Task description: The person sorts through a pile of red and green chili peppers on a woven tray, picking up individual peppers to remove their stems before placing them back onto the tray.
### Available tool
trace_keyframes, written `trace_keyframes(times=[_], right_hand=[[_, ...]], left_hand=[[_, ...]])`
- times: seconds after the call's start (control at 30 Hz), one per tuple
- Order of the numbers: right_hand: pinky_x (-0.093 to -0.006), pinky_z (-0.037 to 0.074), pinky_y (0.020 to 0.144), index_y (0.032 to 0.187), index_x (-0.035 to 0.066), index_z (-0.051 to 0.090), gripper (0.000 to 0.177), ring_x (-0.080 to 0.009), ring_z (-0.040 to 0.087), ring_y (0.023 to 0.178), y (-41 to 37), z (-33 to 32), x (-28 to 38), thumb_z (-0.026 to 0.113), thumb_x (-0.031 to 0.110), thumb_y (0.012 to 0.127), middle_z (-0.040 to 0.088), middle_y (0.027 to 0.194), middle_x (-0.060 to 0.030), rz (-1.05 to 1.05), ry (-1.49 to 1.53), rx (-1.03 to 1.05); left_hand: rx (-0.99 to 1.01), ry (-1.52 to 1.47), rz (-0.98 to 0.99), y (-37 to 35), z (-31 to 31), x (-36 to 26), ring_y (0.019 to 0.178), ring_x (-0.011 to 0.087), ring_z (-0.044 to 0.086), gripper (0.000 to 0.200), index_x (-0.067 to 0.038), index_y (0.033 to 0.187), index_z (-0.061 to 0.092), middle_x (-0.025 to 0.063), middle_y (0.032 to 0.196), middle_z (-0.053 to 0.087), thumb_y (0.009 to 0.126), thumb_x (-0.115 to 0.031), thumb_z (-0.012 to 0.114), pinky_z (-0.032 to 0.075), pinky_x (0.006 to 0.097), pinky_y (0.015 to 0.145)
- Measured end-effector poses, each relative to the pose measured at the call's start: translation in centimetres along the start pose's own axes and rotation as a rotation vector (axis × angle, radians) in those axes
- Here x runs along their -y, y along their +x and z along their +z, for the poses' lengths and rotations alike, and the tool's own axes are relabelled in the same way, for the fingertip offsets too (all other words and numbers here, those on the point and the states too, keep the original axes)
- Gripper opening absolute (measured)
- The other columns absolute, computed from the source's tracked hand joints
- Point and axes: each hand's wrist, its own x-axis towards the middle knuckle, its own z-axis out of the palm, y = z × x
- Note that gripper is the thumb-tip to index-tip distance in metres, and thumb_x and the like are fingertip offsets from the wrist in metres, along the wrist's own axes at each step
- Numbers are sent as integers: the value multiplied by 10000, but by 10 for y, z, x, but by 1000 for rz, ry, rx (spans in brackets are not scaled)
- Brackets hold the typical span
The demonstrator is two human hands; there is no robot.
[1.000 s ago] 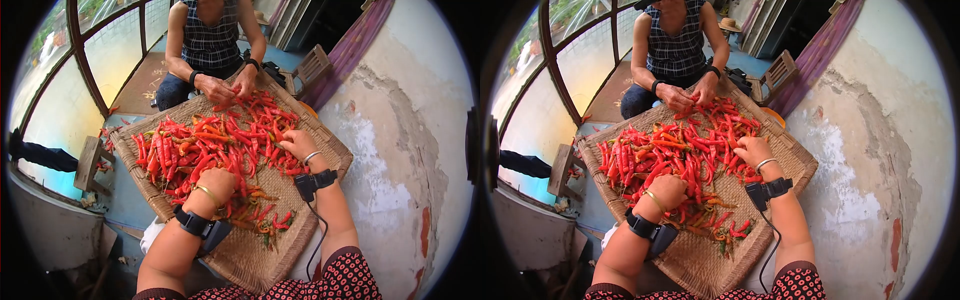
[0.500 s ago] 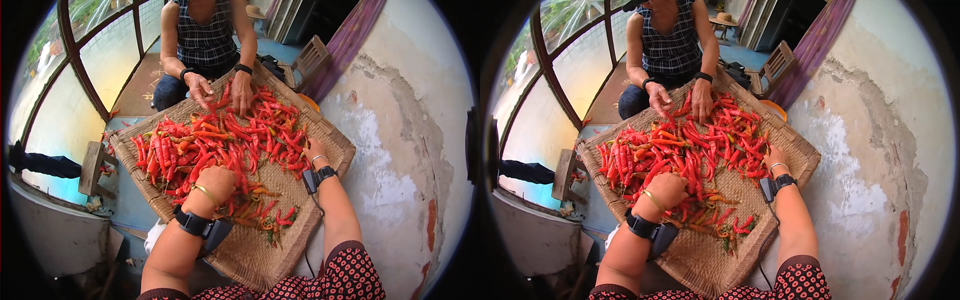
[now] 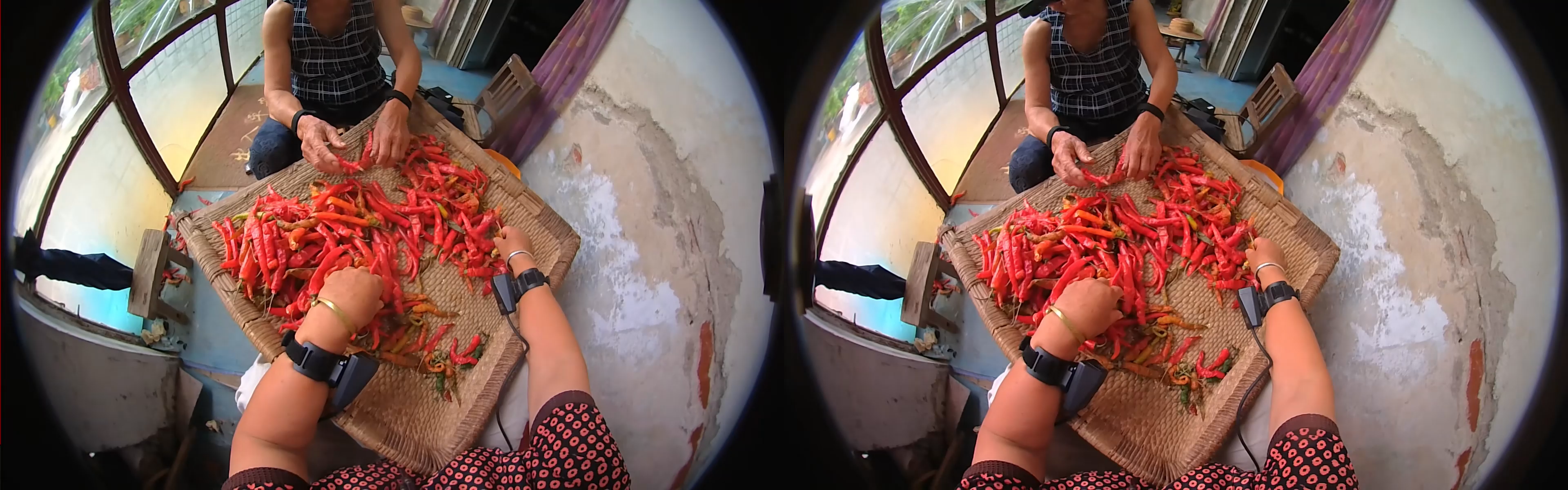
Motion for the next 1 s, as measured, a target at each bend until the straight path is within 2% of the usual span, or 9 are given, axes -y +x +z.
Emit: trace_keyframes(times=[0.23, 0.37, 0.43, 0.53, 0.57, 0.63, 0.7, 0.8, 1.0], right_hand=[[-415, 472, 686, 794, 87, 634, 194, -310, 597, 786, -10, -45, 1, 587, 268, 740, 621, 800, -144, -77, 62, -274], [-391, 475, 639, 833, 71, 643, 229, -284, 600, 705, -5, -65, 25, 613, 267, 718, 628, 768, -137, -326, 29, -152], [-369, 474, 624, 887, 46, 636, 267, -250, 604, 675, -17, -68, 47, 626, 254, 720, 638, 775, -120, -485, 637, -97], [-350, 477, 643, 928, 36, 630, 283, -224, 615, 712, -17, -66, 71, 627, 238, 730, 646, 820, -108, -563, 870, -130], [-350, 477, 643, 928, 36, 630, 283, -224, 615, 712, -14, -59, 68, 627, 238, 730, 646, 820, -108, -556, 867, -124], [-350, 477, 683, 920, 49, 635, 263, -242, 613, 756, -8, -42, 64, 618, 232, 732, 639, 855, -118, -640, 532, -265], [-364, 474, 725, 925, 59, 637, 256, -269, 602, 816, -16, -37, 51, 614, 228, 734, 633, 858, -124, -588, 388, -223], [-388, 462, 775, 932, 87, 642, 248, -293, 582, 886, -17, -27, 31, 623, 244, 741, 622, 909, -139, -329, -75, -126], [-375, 448, 822, 1007, 91, 615, 297, -285, 562, 950, -1, 9, -5, 629, 253, 759, 605, 1000, -131, -293, 1, 59]], left_hand=[[-35, -18, 41, 3, 7, 7, 760, 306, 598, 210, -60, 811, 608, 135, 770, 611, 712, -245, 613, 478, 414, 660], [-27, -5, 21, 4, 8, 5, 759, 306, 599, 209, -63, 811, 612, 135, 771, 612, 710, -246, 614, 479, 413, 661], [-27, -1, 30, 3, 6, 5, 761, 304, 600, 210, -64, 814, 613, 135, 775, 613, 710, -247, 615, 479, 410, 664], [-32, -6, 28, 3, 6, 6, 759, 305, 601, 208, -64, 812, 614, 136, 775, 614, 710, -245, 614, 480, 408, 669], [-24, -11, 30, 3, 7, 6, 759, 305, 601, 208, -64, 812, 614, 136, 775, 614, 710, -245, 614, 480, 408, 669], [-25, -17, 18, 3, 7, 6, 758, 306, 602, 207, -62, 810, 614, 138, 775, 614, 709, -243, 613, 481, 409, 670], [-24, -18, 24, 3, 7, 6, 762, 307, 602, 206, -62, 811, 614, 138, 775, 614, 709, -241, 613, 481, 409, 673], [-14, 1, 7, 4, 3, 3, 789, 298, 609, 186, -72, 820, 636, 135, 808, 624, 726, -229, 604, 488, 395, 688], [4, -6, 2, 2, 3, 2, 842, 289, 606, 174, -80, 827, 655, 134, 851, 630, 735, -219, 607, 488, 383, 719]])
